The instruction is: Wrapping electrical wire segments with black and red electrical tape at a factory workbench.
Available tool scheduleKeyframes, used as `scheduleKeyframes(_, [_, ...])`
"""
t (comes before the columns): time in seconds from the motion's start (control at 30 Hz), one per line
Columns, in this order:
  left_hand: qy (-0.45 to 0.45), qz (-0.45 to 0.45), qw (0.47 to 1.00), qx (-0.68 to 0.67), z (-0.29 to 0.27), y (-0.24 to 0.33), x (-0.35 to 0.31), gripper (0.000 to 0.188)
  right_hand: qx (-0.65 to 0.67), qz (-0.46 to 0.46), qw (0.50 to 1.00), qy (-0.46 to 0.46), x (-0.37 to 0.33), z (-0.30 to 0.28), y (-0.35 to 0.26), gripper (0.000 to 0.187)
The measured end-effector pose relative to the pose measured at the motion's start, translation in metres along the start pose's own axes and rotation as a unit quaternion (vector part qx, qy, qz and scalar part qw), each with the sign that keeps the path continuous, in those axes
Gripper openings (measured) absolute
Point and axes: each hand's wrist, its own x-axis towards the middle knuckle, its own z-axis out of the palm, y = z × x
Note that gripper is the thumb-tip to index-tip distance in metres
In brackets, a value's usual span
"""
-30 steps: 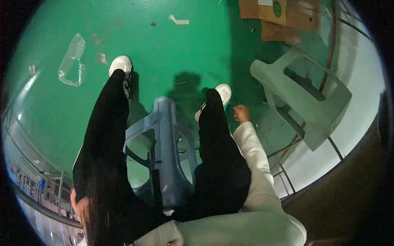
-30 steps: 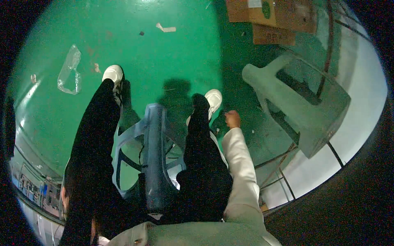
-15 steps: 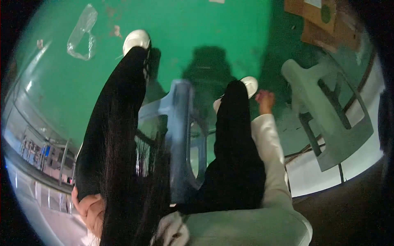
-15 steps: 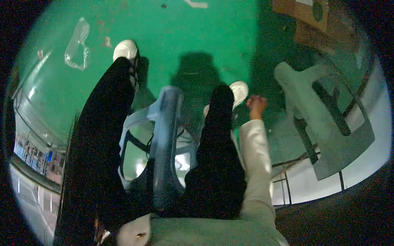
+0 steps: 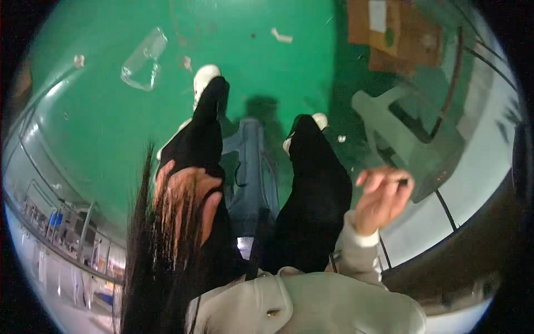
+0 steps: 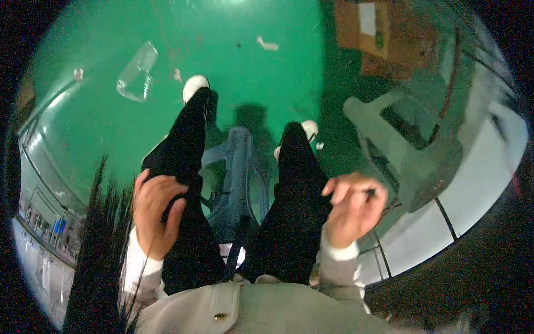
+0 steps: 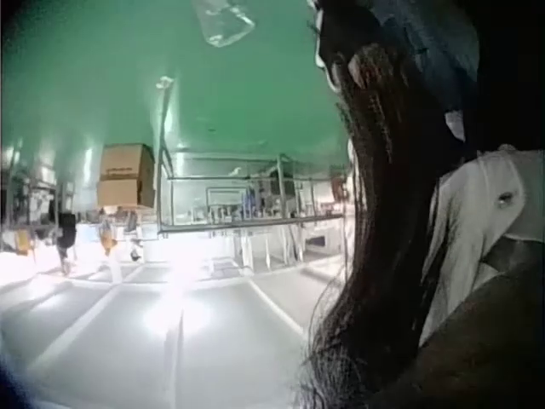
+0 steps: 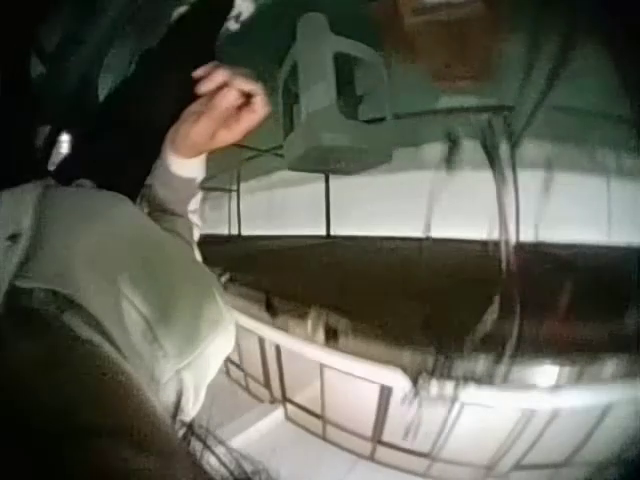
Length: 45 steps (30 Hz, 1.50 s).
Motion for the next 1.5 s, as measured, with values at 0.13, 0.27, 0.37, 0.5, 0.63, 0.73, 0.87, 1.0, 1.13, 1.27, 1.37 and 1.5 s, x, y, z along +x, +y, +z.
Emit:
scheduleKeyframes(0.13, [-0.009,0.045,0.988,-0.148,-0.006,0.022,0.001,0.017,0.147,-0.028,0.981,-0.120,-0.055,0.037,-0.098,0.019])
scheduleKeyframes(0.27, [-0.285,-0.159,0.653,-0.683,0.027,0.058,-0.008,0.042,0.255,-0.014,0.820,-0.512,-0.113,0.033,-0.138,0.001])
scheduleKeyframes(0.37, [-0.290,-0.229,0.542,-0.755,0.063,0.064,0.005,0.048,0.255,0.025,0.821,-0.510,-0.171,0.024,-0.146,0.002])
scheduleKeyframes(0.5, [-0.093,-0.134,0.618,-0.769,0.045,0.025,0.036,0.023,0.364,-0.064,0.718,-0.589,-0.227,0.029,-0.168,0.013])
scheduleKeyframes(0.63, [-0.001,-0.082,0.434,-0.897,-0.051,-0.027,0.044,0.014,0.228,-0.036,0.699,-0.677,-0.251,-0.033,-0.203,0.019])
scheduleKeyframes(0.73, [0.113,0.046,0.401,-0.908,-0.135,-0.064,0.008,0.019,0.181,-0.035,0.899,-0.398,-0.292,-0.088,-0.190,0.017])
scheduleKeyframes(0.87, [0.225,0.107,0.353,-0.902,-0.226,-0.103,-0.090,0.040,-0.043,-0.002,0.988,-0.150,-0.288,-0.127,-0.159,0.005])
scheduleKeyframes(1.0, [0.315,0.250,0.299,-0.865,-0.277,-0.100,-0.183,0.052,-0.195,-0.056,0.967,-0.152,-0.225,-0.119,-0.112,0.008])
scheduleKeyframes(1.13, [0.318,0.361,0.336,-0.810,-0.291,-0.061,-0.247,0.046,-0.322,-0.175,0.911,-0.189,-0.155,-0.108,-0.051,0.015])
scheduleKeyframes(1.27, [0.207,0.389,0.514,-0.736,-0.261,0.003,-0.263,0.034,-0.422,-0.093,0.851,-0.300,-0.128,-0.082,-0.023,0.029])
scheduleKeyframes(1.37, [0.097,0.394,0.658,-0.634,-0.199,0.063,-0.252,0.033,-0.301,-0.215,0.889,-0.271,-0.150,-0.045,-0.056,0.029])
scheduleKeyframes(1.5, [-0.040,0.414,0.781,-0.465,-0.090,0.128,-0.240,0.043,-0.038,-0.181,0.959,-0.215,-0.222,-0.004,-0.144,0.028])
